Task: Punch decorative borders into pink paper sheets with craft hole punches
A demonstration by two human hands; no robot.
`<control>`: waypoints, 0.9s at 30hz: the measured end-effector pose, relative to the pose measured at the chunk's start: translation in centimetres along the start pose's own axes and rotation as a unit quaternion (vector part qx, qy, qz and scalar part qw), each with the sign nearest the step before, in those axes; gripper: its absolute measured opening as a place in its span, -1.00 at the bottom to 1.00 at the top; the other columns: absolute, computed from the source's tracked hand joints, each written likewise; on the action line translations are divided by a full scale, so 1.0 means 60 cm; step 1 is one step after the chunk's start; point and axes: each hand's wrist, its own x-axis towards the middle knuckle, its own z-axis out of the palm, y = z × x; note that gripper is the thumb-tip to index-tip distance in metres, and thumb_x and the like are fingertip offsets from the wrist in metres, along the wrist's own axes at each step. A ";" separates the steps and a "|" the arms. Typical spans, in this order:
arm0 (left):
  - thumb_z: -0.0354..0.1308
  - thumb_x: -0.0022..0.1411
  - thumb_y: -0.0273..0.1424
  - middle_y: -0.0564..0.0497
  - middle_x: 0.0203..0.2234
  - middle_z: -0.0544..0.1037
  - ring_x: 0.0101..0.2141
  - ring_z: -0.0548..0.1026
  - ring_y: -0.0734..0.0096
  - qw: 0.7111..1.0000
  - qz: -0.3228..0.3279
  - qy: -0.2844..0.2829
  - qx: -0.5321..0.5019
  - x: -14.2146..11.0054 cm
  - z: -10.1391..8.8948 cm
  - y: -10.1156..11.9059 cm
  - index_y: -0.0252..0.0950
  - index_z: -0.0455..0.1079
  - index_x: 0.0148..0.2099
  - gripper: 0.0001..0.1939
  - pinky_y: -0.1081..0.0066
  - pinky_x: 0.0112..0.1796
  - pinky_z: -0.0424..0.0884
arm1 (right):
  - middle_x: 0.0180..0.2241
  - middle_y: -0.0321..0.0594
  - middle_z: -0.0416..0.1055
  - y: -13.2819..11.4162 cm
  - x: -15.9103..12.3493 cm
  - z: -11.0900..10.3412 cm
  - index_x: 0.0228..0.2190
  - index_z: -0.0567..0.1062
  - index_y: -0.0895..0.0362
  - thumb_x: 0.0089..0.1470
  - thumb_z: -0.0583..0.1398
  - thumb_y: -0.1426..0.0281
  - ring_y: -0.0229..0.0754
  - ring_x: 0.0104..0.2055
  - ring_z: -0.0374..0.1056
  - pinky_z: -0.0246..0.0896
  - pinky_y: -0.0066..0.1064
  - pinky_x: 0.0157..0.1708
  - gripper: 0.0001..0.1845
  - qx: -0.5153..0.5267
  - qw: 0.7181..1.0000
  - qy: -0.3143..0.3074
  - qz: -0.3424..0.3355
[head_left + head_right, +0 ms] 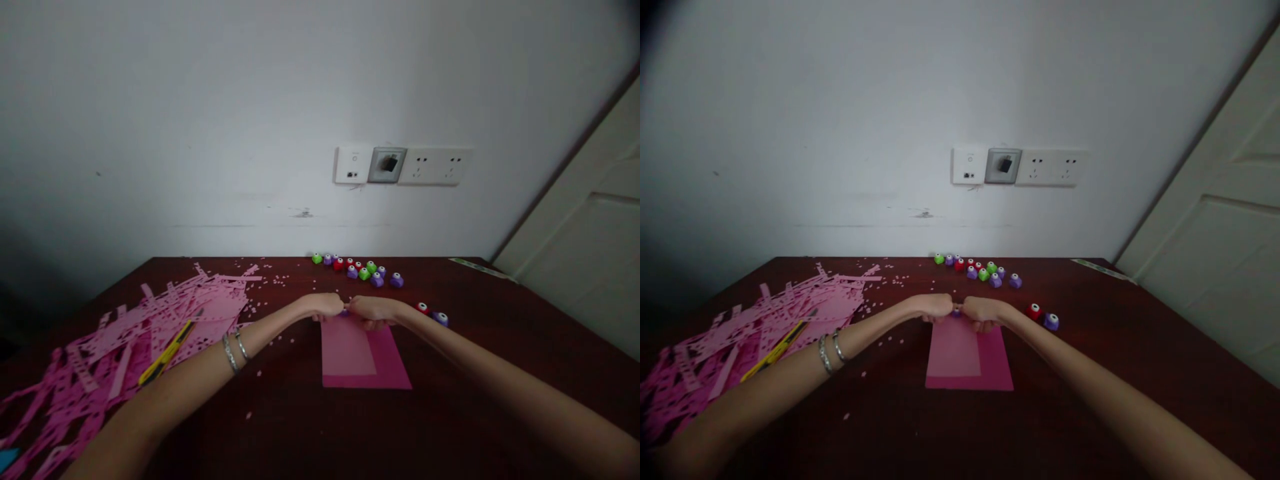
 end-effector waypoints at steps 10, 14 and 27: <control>-0.27 0.27 -0.15 0.07 -0.68 0.25 -0.62 0.27 0.50 0.986 0.028 0.158 -0.043 -0.046 -0.006 -0.021 -0.32 0.24 -0.44 -0.56 0.47 -0.56 0.19 | -0.73 -0.47 0.05 -0.007 -0.060 -0.004 -0.50 0.23 0.14 0.14 -0.04 0.08 -0.45 -0.75 -0.10 -0.22 -0.57 -0.76 -0.60 0.034 0.991 0.129 0.026; -0.23 0.27 -0.24 -0.19 -0.26 0.44 -0.20 0.40 0.16 0.925 0.044 0.351 0.139 -0.072 0.052 -0.003 -0.38 0.32 -0.16 -0.62 0.27 -0.28 0.31 | -0.58 -0.34 0.26 0.002 -0.051 -0.005 -0.31 0.38 0.22 0.02 0.15 0.30 -0.37 -0.59 0.14 -0.01 -0.53 -0.61 -0.76 -0.090 0.963 0.238 -0.092; -0.37 0.26 -0.01 -0.33 0.24 -0.13 0.21 -0.24 -0.12 0.943 0.079 0.242 0.213 -0.074 0.159 -0.022 -0.37 -0.14 0.29 -0.29 -0.04 0.10 -0.14 | -0.35 -0.18 0.32 0.028 -0.015 0.014 -0.26 0.49 0.18 -0.01 0.13 0.50 -0.22 -0.33 0.24 0.15 -0.41 -0.31 -0.77 -0.234 0.900 0.301 -0.213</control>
